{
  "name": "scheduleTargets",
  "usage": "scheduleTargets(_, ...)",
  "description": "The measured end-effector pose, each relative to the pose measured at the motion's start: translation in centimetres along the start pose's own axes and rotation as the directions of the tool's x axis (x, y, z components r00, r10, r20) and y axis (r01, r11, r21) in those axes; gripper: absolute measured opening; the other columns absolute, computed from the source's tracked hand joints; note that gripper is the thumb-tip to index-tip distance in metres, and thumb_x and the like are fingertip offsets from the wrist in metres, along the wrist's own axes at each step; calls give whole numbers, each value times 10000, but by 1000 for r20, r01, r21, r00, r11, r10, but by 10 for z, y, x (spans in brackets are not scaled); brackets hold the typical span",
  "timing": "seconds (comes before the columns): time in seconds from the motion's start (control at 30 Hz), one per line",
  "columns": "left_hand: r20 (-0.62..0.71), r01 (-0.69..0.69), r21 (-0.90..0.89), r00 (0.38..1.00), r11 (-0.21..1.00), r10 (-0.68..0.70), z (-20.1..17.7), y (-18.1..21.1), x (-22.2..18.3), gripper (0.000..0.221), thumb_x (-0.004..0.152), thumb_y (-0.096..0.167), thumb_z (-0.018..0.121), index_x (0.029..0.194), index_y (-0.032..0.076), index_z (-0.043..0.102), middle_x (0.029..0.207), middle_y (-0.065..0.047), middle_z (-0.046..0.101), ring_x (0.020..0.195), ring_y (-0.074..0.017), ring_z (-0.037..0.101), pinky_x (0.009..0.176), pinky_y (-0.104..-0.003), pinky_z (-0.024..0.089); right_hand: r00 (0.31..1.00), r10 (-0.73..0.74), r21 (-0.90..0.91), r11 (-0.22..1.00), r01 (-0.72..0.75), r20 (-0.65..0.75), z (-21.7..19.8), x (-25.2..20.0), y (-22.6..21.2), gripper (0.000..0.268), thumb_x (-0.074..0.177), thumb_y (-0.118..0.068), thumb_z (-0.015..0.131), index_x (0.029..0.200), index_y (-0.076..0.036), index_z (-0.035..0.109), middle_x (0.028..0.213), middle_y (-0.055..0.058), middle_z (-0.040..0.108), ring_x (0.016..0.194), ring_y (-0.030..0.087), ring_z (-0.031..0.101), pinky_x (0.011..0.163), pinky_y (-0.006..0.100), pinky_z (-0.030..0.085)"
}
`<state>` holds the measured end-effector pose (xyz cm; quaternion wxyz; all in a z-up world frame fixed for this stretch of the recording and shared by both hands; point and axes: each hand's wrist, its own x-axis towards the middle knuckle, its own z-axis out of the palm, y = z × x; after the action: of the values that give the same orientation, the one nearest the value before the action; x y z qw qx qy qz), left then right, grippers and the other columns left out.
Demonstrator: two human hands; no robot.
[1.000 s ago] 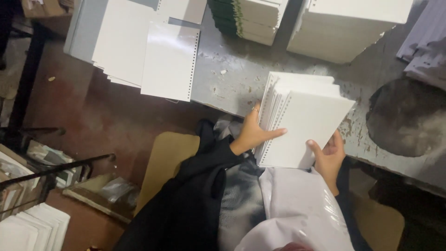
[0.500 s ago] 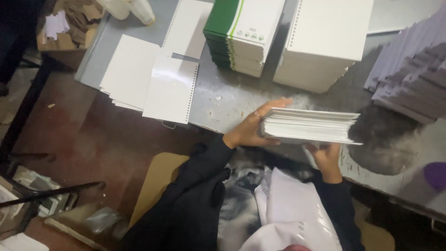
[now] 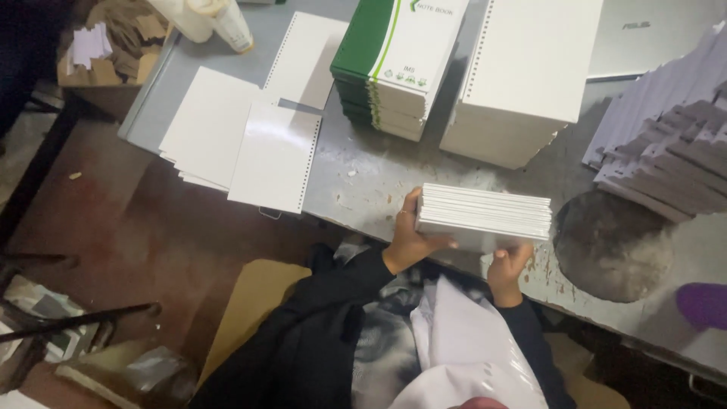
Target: The person is stacking and aligning pre-punched notebook pages on a work table in a print shop.
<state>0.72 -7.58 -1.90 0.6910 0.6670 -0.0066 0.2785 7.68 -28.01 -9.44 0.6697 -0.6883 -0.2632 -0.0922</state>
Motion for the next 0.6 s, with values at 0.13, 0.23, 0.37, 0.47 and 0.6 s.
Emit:
scheduleTargets(0.13, 104, 60, 32, 993, 998, -63, -24, -32, -11, 1062, 634, 378, 984, 1438, 72, 361, 1283, -206, 606, 1274, -410, 563, 1060, -571, 448, 987, 81, -198, 979, -53, 136, -42, -33, 40, 711, 1021, -474, 462, 1507, 34, 356, 1449, 224, 459, 1416, 326, 392, 1194, 529, 279)
scheduleTargets(0.23, 238, 123, 195, 957, 973, -169, -32, -9, -7, 918, 760, 427, 883, 1402, 52, 346, 1301, -253, 586, 1261, -463, 566, 1042, -612, 462, 911, 217, -395, 916, -65, 352, -39, -8, -7, 623, 942, -144, 635, 1451, 110, 383, 1397, 351, 490, 1373, 510, 417, 1176, 640, 301)
scheduleTargets(0.37, 248, 221, 433, 903, 874, -351, -45, -10, -5, 804, 737, 448, 881, 1281, 68, 426, 1132, -258, 658, 1119, -511, 637, 947, -617, 529, 893, 320, -560, 823, -96, 315, -40, -16, -16, 446, 928, -144, 679, 1287, 79, 536, 1130, 301, 635, 1116, 503, 623, 1047, 612, 446)
scheduleTargets(0.47, 255, 302, 516, 839, 802, -480, -38, 52, 39, 884, 711, 531, 862, 1306, 43, 429, 1188, -301, 657, 1151, -524, 625, 981, -625, 511, 943, 266, -463, 874, -150, 198, -59, 9, -7, 496, 839, -199, 806, 1237, 4, 590, 1071, 219, 670, 1040, 409, 667, 953, 531, 486)
scheduleTargets(0.6, 277, 260, 395, 881, 881, -384, -13, 182, 102, 861, 732, 517, 810, 1331, 6, 460, 1195, -337, 665, 1142, -539, 633, 989, -617, 522, 986, 121, -224, 970, -93, 115, -35, 121, -167, 539, 783, -224, 895, 1207, -16, 634, 1038, 184, 714, 1013, 231, 643, 857, 463, 541)
